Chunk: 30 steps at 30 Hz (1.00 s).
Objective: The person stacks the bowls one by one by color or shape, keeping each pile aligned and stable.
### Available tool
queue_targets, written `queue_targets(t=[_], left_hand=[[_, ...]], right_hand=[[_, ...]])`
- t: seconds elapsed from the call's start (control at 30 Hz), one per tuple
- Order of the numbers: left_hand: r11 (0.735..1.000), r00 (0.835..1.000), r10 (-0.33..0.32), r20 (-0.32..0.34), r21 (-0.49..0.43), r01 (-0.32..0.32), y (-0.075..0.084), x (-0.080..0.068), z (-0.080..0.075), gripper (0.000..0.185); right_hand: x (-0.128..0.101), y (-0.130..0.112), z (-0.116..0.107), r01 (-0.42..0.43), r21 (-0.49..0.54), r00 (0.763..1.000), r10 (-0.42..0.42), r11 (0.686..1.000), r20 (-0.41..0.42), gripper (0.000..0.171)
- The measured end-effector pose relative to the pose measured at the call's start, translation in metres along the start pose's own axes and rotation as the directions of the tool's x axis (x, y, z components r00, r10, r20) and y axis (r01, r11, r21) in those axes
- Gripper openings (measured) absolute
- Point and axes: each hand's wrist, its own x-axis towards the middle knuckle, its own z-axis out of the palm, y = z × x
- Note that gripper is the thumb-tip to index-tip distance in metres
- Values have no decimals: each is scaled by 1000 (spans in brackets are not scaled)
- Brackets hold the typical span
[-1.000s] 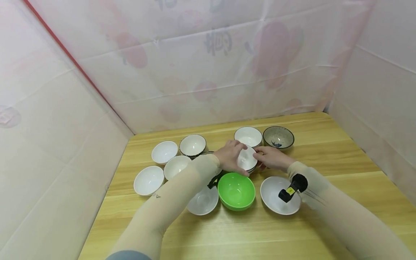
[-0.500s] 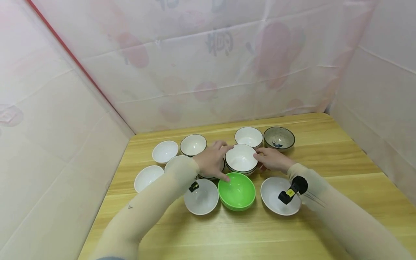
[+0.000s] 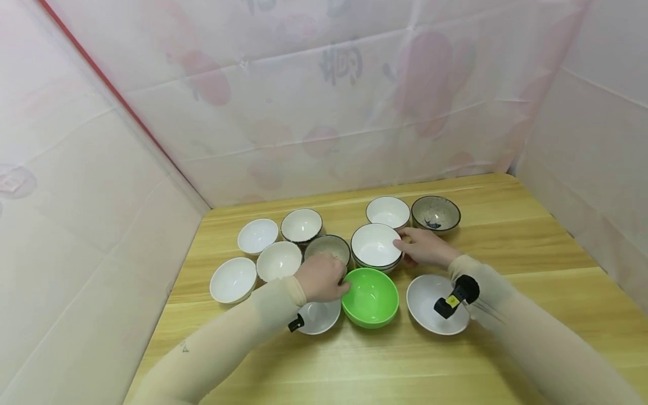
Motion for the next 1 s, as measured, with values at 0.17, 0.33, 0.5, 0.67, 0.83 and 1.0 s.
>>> queue_targets(t=[0.17, 0.33, 0.5, 0.67, 0.83, 1.0], left_hand=[[1000, 996, -19, -83, 7, 20, 2, -2, 6, 40], [999, 993, -20, -120, 23, 23, 3, -1, 11, 38], [1000, 991, -27, -130, 13, 29, 3, 0, 13, 36], [1000, 991, -25, -131, -11, 24, 1, -2, 14, 39], [993, 991, -63, -114, -109, 50, -4, -1, 7, 48], [973, 975, -135, -176, -209, 96, -14, 14, -2, 45]], right_hand=[[1, 1, 1, 11, -27, 1000, -11, 1000, -17, 69], [2, 2, 1, 15, -23, 1000, -15, 1000, -21, 68], [1, 1, 2, 11, -14, 1000, -11, 1000, -14, 67], [0, 0, 3, 7, -9, 1000, -7, 1000, -15, 67], [1, 0, 2, 11, -21, 1000, -11, 1000, -20, 64], [2, 3, -2, 23, -29, 999, -24, 999, -47, 57]])
